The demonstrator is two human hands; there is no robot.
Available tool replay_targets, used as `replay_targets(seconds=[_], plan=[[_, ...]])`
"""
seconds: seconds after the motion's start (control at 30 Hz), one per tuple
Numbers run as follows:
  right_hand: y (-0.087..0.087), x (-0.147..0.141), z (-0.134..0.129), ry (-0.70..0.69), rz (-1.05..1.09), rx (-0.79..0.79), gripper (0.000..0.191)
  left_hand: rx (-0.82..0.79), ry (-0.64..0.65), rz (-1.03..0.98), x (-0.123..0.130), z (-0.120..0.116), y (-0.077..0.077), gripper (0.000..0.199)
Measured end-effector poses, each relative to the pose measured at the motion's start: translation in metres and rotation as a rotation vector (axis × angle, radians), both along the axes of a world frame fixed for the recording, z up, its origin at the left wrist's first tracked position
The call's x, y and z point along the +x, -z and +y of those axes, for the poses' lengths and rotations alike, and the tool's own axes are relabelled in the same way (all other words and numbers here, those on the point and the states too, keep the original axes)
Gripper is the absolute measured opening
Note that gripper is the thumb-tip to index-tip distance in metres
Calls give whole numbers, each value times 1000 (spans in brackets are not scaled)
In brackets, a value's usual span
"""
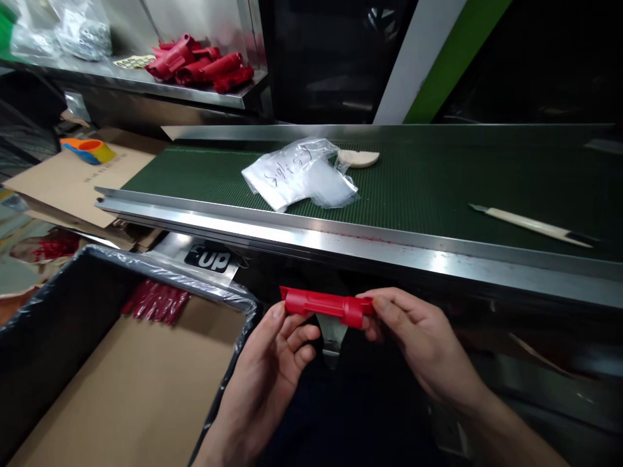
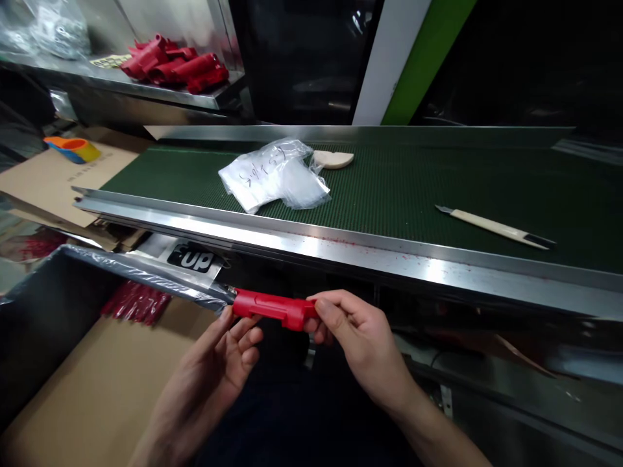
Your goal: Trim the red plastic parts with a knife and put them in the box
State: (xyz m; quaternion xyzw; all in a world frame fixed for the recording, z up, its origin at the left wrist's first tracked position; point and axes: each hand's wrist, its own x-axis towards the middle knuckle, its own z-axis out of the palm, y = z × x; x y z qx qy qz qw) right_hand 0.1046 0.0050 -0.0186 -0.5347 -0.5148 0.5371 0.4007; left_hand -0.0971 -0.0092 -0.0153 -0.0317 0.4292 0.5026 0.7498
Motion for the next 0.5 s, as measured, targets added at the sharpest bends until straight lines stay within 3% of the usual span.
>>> replay_targets(seconds=[0.07,0.13,0.2,0.27,0.33,0.43,0.5], plan=[[-1,-6,-3,-8,-108,124,17,74,-9,24,1,2,5,9],[-3,-15,-5,-98,-302,453,22,143,-26,52,3,5,8,19],[-8,-24,-3,-316,-485,843,33,145,-54,116,4,8,7,29],[-18,-28,11,-545,-530,1067,36,100,-58,192,3,11,5,38],[-33,-25,40,-603,-553,1077,28,94,-61,229,1,13,4,47],[-49,-11,114,-438,-744,907,19,148,-70,254,-3,12,6,49],[-46,-3,169,-406,-869,812,19,149,-90,294,-4,9,9,48]])
